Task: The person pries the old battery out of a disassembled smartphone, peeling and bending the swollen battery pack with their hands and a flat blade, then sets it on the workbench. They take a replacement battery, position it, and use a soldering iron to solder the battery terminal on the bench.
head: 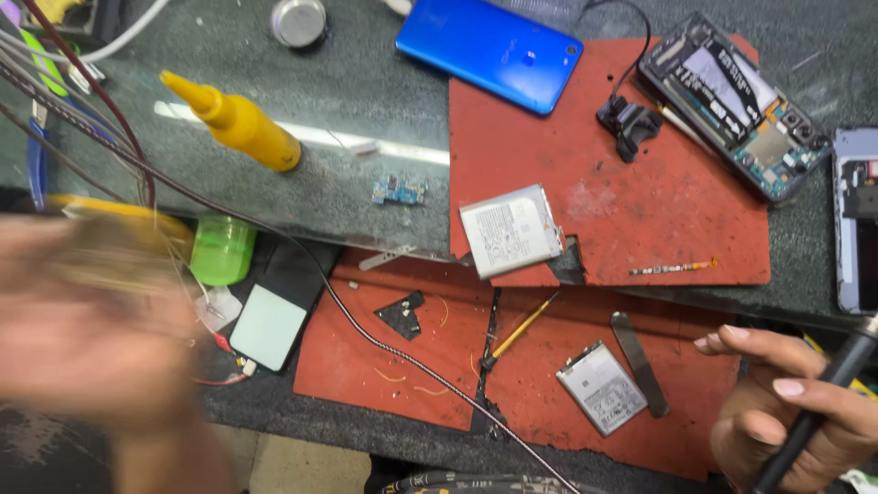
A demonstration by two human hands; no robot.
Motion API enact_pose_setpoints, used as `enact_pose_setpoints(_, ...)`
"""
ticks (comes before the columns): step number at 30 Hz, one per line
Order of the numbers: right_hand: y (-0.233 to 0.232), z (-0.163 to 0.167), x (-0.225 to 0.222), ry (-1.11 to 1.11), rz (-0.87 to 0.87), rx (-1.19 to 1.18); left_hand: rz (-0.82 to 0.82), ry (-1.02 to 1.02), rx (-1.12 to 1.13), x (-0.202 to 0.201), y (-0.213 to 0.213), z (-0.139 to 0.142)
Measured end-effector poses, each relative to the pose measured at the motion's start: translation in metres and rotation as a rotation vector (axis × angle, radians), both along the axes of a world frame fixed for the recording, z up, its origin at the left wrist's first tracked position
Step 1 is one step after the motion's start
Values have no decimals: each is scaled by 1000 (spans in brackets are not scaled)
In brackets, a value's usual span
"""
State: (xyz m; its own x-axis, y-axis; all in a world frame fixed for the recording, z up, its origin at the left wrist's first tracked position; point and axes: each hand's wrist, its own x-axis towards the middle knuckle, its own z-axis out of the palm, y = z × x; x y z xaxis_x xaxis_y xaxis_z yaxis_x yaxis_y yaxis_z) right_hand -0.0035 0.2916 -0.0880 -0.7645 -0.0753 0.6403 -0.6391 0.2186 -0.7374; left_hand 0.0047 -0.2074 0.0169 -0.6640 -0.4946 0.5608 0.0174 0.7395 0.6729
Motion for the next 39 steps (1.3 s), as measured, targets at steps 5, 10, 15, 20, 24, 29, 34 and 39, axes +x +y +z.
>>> enact_pose_setpoints(5,-23,44,5,-122,89,17,-1012,-57,135,-6,132,-19)
enact_pose_setpoints(10,-48,82,1,-254,99,31,-1233,-8,153,-21,177,-25)
enact_pose_setpoints(15,-74,77,2,-334,90,46,-1259,-85,410,-16,197,-35)
enact_pose_setpoints(20,-76,66,10,-410,128,-10,-1322,-129,628,-5,197,-59)
enact_pose_setpoints(24,-77,68,16,-366,75,61,-1328,-104,587,-4,192,-62)
enact_pose_setpoints(29,-81,75,15,-315,-5,246,-1323,94,223,-14,191,-58)
enact_pose_setpoints(34,-81,81,8,-189,-17,408,-1442,76,218,-15,186,-56)
enact_pose_setpoints(39,-86,85,5,-132,-34,474,-1431,38,201,-15,187,-53)
